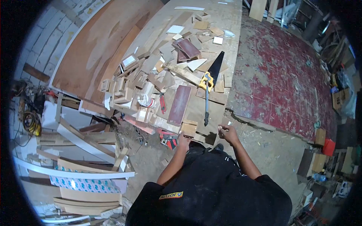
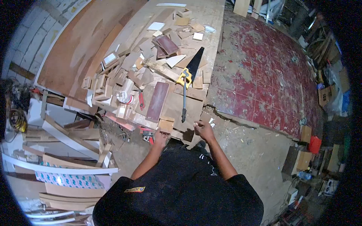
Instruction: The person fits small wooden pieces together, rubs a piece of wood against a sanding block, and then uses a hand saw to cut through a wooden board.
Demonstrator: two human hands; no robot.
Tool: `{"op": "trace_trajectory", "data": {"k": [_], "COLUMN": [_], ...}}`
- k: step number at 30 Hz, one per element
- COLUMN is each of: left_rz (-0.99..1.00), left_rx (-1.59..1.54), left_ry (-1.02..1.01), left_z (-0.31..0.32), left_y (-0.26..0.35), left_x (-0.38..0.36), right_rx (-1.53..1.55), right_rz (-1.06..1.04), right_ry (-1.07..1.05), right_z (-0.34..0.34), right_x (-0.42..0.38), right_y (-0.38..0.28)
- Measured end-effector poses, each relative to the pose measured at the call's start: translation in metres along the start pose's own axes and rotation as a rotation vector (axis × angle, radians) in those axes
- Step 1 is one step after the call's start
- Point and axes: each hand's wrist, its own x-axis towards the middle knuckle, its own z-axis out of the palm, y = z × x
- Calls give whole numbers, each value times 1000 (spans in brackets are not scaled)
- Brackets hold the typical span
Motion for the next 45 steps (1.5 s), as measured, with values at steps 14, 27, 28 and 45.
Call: {"op": "trace_trajectory", "data": {"k": [14,27,28,45], "left_rz": [-12,-95,-85,221], "left_rx": [-9,449,447,326], "left_ry": [-49,23,22,-38], "left_z": [44,38,35,-13], "left_y": [19,35,37,53], "left_x": [55,63,64,1], "right_rx": [182,291,306,279], "right_rz": [138,145,177,-286], "right_ry": [-9,70,73,-45], "right_z": [-29,-42,-40,-1], "right_x": [-19,-20,-17,11], "right_y": [-2,-28,-34,-67]}}
